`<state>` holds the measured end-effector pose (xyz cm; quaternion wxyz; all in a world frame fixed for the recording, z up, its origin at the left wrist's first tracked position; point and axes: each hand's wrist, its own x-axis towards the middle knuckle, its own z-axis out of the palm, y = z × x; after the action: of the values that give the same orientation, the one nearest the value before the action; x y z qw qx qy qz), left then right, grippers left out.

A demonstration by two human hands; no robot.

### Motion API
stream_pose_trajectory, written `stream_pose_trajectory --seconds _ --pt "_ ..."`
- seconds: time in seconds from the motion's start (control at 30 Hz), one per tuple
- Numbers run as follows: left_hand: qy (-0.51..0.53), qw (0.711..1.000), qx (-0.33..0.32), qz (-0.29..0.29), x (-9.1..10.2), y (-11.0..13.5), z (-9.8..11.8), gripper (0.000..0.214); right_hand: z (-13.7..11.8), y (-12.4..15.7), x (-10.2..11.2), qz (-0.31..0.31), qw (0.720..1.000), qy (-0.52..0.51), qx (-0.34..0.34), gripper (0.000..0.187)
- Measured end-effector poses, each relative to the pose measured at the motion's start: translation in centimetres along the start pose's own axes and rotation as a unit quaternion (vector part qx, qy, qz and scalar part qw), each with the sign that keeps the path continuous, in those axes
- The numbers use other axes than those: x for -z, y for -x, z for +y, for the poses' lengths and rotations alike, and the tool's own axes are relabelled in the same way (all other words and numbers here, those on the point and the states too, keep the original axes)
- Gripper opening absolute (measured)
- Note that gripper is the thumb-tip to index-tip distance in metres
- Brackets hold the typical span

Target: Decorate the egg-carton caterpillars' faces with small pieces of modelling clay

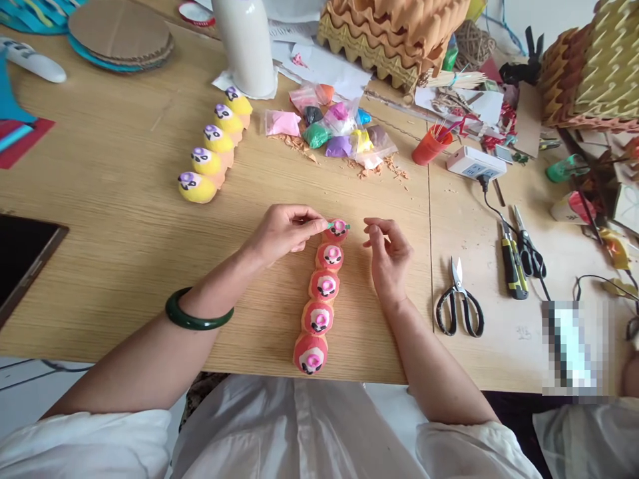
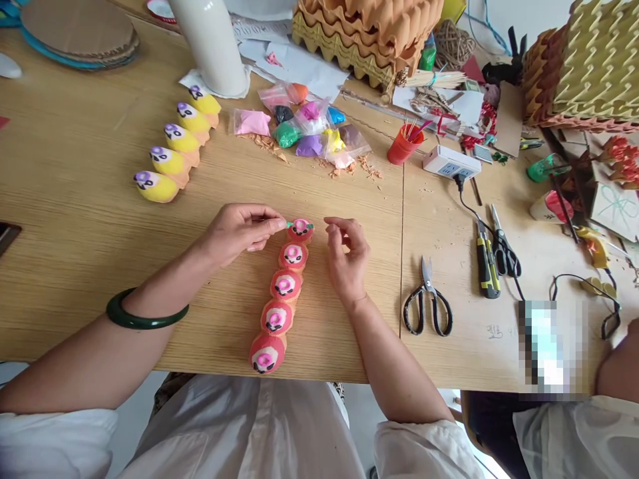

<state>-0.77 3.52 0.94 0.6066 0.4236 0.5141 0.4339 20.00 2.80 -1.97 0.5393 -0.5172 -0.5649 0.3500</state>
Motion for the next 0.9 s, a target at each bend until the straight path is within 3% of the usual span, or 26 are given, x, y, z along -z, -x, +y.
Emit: stream_pose_trajectory --seconds 0.1,0.17,0.6,0.9 --pt "0.013 0.999 0.041 -0.004 0.6 -0.7 -0.2 0.027 1.0 -0.7 -0.1 0.019 0.997 -0.023 -0.076 0.017" --pt "0.016 0.999 0.051 -0.007 0.7 -1.0 -0.4 0.025 1.3 -0.9 -0.2 0.011 0.996 -0.009 -0.092 0.017" --pt "0.036 0.998 0.049 -0.025 0.5 -1.4 -0.1 0.018 1.4 -0.6 -0.4 -0.015 0.996 0.054 -0.064 0.019" --pt "0.023 0.998 0.052 -0.007 -0.1 -1.7 0.5 0.016 1.6 -0.7 -0.4 -0.018 0.997 0.057 -0.059 0.019"
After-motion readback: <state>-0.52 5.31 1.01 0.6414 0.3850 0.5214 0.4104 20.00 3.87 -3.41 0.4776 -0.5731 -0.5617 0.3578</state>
